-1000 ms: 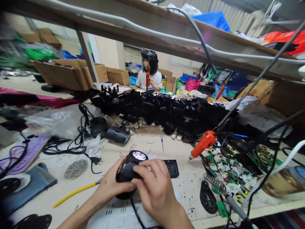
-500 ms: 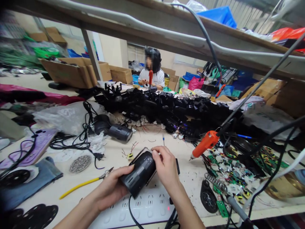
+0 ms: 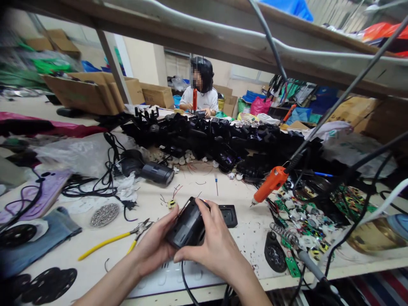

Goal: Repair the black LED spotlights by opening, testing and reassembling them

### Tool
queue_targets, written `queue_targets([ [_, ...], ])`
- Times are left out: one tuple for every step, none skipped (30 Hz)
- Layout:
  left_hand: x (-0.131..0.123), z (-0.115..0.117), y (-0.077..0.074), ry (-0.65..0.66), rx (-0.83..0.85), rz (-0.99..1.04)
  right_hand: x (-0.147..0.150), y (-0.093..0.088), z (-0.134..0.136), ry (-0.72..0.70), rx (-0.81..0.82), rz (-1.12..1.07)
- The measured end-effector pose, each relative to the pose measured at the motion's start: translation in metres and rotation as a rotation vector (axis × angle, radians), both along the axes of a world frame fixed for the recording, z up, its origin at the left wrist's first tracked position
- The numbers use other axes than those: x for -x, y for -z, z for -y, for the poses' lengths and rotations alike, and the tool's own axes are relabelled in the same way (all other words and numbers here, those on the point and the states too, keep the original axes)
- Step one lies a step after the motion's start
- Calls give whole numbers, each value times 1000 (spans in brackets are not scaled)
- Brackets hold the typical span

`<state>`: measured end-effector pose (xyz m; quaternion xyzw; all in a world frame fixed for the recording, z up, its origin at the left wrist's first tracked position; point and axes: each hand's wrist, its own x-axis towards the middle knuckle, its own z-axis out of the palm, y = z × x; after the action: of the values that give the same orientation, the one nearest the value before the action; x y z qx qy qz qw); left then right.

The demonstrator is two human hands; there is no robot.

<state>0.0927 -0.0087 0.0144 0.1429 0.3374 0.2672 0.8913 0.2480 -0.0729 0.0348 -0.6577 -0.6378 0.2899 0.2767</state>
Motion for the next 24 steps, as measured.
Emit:
queue_targets([
  [0,-1,-1,17,26,32,0,0,1,5,5,0],
  [1,-2,-2,38,49,61,0,0,2,8,1,4],
  [2,-3,-1,53,65,80,-1,0,2,4,-3,11],
  [2,-3,0,58,72,85,-2,0,3,-4,-4,19],
  [3,-3,3,52,70,78,-2,0,4,-12,1,30],
  [3,-3,6,36,61,66,-3,0,4,-17,9,41],
  [3,-2,10,16,46,59,-3,0,4,-19,18,50],
  [3,-1,13,-5,29,60,-3,1,4,-17,23,54],
  [4,1,16,-21,11,72,-3,2,4,-9,21,56],
  [4,2,18,-29,-5,94,-2,2,3,2,12,55],
  [5,3,20,-26,-20,120,-2,3,2,12,-6,55],
  [6,3,20,-15,-31,145,-1,4,1,19,-29,57],
  [7,4,20,2,-36,163,-1,4,1,23,-53,63],
  [8,4,20,18,-34,173,0,5,0,25,-76,74],
  [9,4,19,29,-30,175,0,6,0,21,-97,86],
  [9,4,18,28,-25,170,0,7,0,11,-117,100],
  [9,5,18,11,-19,157,-1,9,0,-2,-136,117],
  [8,6,17,-13,-19,142,-2,12,1,-14,-158,138],
  [7,8,18,-49,-15,124,-5,17,2,-36,-186,161],
  [5,10,19,-81,9,84,-9,23,3,-50,-221,192],
  [3,11,20,-98,11,61,-13,31,3,-65,-267,225],
  [2,12,23,-99,-3,57,-18,40,2,-104,-314,257],
  [1,11,26,-106,-39,86,-23,49,0,-138,-356,281],
  [0,9,28,-108,-96,129,-27,58,-3,-163,-390,299],
])
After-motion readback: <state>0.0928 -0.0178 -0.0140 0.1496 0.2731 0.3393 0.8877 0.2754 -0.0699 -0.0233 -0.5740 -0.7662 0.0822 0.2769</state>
